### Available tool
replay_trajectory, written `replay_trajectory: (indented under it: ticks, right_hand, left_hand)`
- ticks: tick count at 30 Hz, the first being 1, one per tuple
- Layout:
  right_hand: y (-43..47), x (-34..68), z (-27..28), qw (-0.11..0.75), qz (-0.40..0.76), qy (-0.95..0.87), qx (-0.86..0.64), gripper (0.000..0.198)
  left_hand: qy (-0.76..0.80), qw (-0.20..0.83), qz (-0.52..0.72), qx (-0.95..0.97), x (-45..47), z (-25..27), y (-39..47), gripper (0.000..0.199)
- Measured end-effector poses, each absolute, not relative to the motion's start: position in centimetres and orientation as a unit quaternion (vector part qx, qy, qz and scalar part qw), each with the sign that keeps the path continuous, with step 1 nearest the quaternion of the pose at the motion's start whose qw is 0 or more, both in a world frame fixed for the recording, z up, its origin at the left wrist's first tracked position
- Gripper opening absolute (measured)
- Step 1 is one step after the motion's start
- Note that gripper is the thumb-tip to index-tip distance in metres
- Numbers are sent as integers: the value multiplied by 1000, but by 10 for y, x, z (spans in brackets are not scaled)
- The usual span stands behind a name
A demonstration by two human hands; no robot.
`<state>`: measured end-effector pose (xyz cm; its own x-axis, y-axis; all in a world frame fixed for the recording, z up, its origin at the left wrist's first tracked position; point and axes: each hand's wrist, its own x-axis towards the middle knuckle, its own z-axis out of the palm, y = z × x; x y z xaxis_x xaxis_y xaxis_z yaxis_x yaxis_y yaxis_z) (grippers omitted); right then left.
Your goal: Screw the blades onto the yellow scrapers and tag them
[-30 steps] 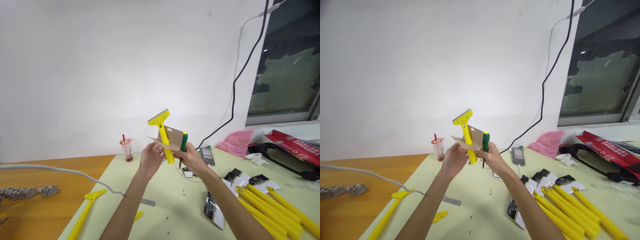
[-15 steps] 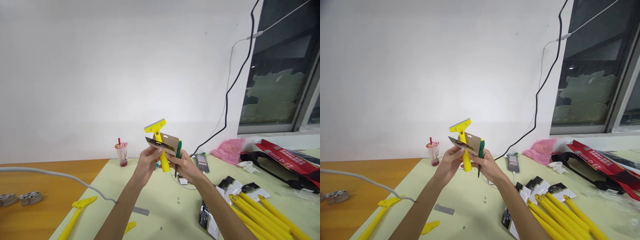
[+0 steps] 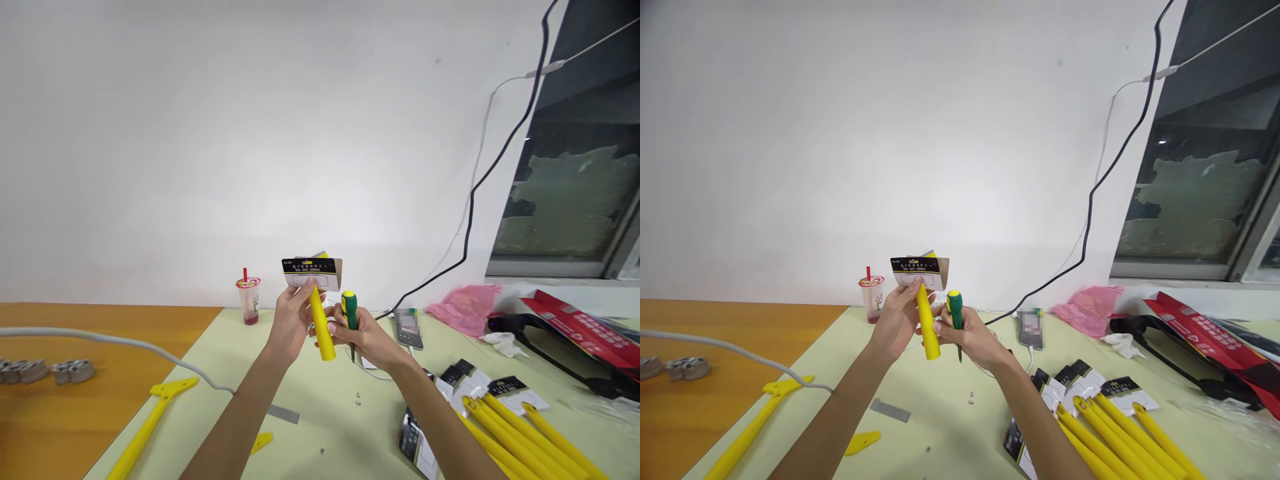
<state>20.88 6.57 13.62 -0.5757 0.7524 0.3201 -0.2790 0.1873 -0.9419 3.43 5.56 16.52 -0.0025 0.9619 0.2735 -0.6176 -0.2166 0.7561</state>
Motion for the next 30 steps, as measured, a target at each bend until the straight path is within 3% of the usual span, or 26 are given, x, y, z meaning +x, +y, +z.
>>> replay_trajectory:
  ticks: [5,18,23,30]
  right_hand:
    - [61,206,139,388,609,-662,-199,62]
    - [59,208,144,369,600,-680,-203,61]
    - [63,207,140,399,500,-717,-277,64]
    - [67,206,138,429,311,-760,-377,34]
  left_hand:
    - [204,573,691,389,29,163,61,47]
    - [261,590,674,361,32,166,56,56]
    - [213,653,662,301,31,159,68,42]
    - [128,683,666,269,29,148,77,19]
